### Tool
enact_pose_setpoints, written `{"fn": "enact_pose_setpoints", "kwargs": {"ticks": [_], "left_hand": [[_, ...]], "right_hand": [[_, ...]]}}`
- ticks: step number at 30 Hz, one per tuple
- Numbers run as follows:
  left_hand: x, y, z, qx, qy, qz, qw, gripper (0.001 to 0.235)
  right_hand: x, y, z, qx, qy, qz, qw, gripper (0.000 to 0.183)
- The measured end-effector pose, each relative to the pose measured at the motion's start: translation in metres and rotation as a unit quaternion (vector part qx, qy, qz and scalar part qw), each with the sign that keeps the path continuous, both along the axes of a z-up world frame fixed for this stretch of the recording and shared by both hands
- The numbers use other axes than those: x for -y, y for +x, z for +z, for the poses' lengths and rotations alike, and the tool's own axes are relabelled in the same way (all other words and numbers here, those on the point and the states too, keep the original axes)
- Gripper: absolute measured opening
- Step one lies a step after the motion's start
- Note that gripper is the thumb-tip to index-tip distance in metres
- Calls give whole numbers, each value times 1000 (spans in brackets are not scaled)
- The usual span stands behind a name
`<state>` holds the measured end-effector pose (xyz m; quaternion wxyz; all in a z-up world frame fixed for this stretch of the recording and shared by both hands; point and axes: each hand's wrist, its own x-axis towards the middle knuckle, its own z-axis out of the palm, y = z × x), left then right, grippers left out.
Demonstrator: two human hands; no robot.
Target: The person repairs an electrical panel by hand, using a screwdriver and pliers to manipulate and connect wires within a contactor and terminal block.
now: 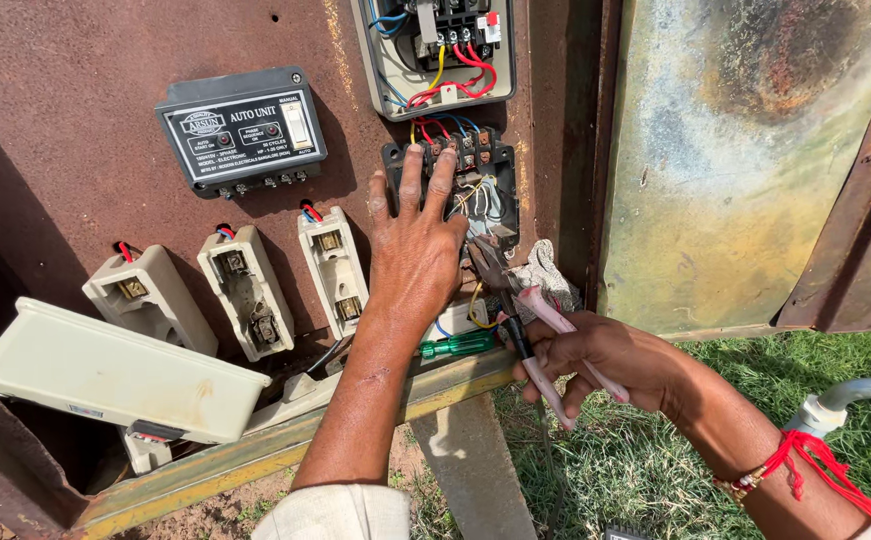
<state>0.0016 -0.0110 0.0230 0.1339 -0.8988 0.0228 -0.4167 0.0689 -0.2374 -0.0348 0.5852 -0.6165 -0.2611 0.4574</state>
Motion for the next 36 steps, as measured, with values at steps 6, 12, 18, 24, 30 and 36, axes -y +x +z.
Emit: {"fn": "enact_pose_setpoints", "kwargs": {"ticks": [6,12,18,24,30,36], "left_hand": [[-5,6,-3,0,-21,-2,1000,12],[-11,10,-3,12,-27,-17,999,16],[-13,12,-5,24,-37,-23,999,10],[-15,12,-7,25,-53,-39,998,20],[-17,15,-12,36,-73,-61,995,25],[-23,17,-21,49,-72,-55,995,29]], "right_hand": [[-7,6,-3,-26,19,15,999,49],[-11,4,-3,-19,24,18,999,45],[-16,1,-2,-7,21,19,1000,44],[-16,-5,-1,-28,17,-16,999,43],[-21,-2,-2,-52,45,-1,998,45],[-13,-6,0,-67,67,-19,995,47]]}}
